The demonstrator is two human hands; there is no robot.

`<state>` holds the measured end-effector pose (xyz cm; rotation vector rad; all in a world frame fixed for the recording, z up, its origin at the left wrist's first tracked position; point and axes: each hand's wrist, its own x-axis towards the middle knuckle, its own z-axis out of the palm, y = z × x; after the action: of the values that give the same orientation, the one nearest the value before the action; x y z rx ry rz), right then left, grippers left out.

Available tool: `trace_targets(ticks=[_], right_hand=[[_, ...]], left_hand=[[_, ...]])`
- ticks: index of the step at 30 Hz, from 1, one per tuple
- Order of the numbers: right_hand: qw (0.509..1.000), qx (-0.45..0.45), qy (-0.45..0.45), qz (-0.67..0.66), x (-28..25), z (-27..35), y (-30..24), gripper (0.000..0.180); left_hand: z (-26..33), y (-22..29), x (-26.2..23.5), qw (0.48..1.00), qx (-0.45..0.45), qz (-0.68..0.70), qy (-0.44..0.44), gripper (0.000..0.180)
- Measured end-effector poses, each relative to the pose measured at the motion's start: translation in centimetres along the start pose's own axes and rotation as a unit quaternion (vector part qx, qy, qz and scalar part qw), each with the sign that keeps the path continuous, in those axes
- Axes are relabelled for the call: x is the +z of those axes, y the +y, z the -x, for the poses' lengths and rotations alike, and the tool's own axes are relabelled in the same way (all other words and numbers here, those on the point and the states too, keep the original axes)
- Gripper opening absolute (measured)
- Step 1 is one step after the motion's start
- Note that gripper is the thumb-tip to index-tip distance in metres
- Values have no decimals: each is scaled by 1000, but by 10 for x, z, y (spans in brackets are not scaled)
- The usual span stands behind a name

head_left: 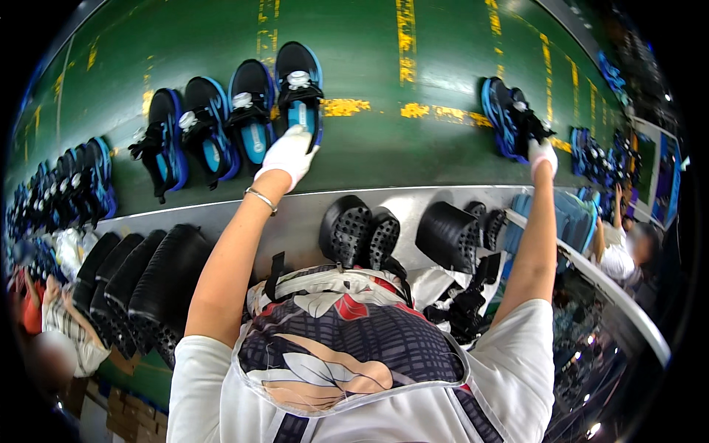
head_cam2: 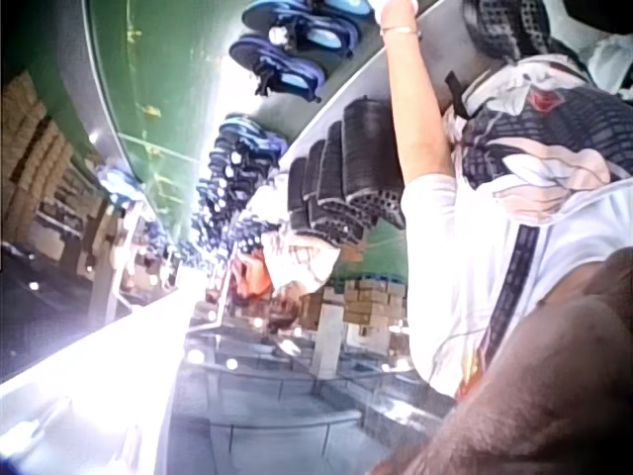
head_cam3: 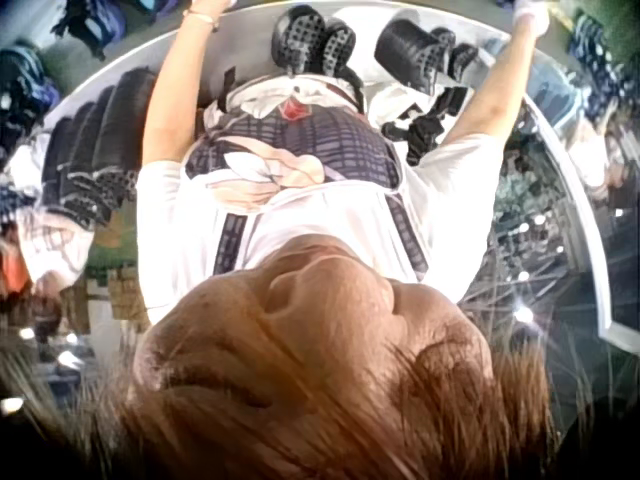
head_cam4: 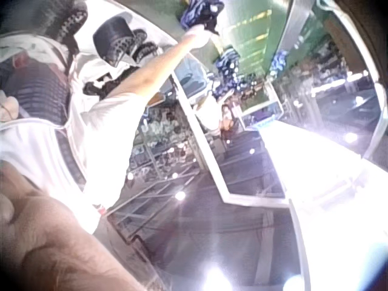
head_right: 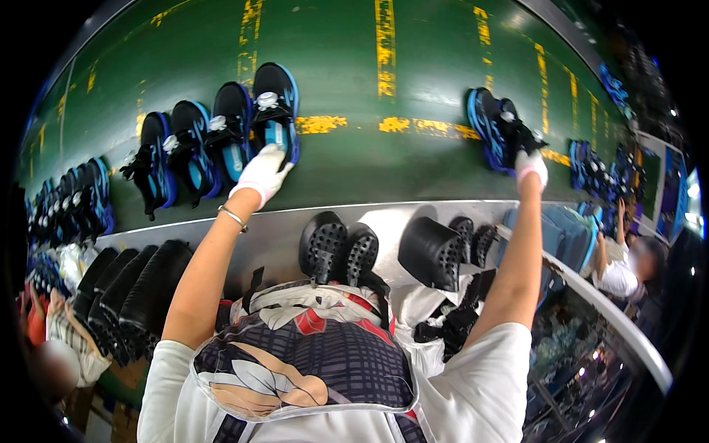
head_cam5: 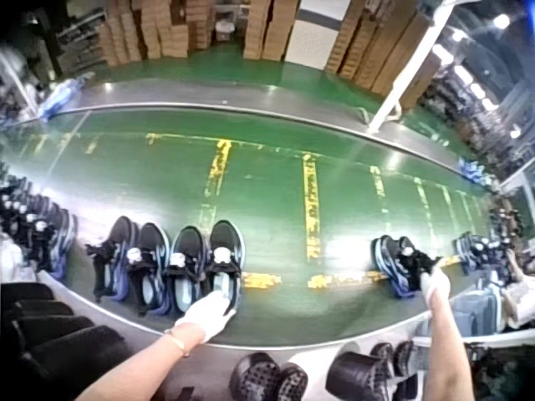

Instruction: The person inserts black plastic shoe trees into blue and black athletic shoes on a factory assembly line. They pick up each shoe, place a shoe tree inside, and set the shoe back down on the conveyor belt in a repetitive sequence.

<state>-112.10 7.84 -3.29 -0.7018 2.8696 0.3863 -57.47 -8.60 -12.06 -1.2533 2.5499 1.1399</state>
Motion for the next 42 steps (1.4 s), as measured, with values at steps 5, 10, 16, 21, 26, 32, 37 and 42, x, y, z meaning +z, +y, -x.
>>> trace_targets(ticks=[5,10,16,21,26,32,37,42], right_hand=[[997,20,-53,-43,53,-50,33,78],[977,-104,-109,-151,63,-41,1,50],[912,-184,-147,-336,45,63,-108,42],[946,-265,-112,-148,19,165,-216,49],[937,-288,-54,-191,41,230,-232,40],[855,-446,-144,-222,6,352,-153,45],[862,-468,-153,-119,23,411,-127,64],[873,-451,-143,-116,33,418,-127,59]], left_hand=[[-1,6,-2,1000,-21,-11,-14,26],[6,6,-12,999,-37,23,-7,27],[3,1,-8,1000,-5,-18,7,26],[2,2,-11,999,-15,-43,-14,34],[0,5,-12,999,-33,-19,-12,32],[4,3,-16,998,-57,-29,-18,33],[14,6,-16,997,-69,-42,3,35],[54,33,-22,980,-14,-36,196,32]])
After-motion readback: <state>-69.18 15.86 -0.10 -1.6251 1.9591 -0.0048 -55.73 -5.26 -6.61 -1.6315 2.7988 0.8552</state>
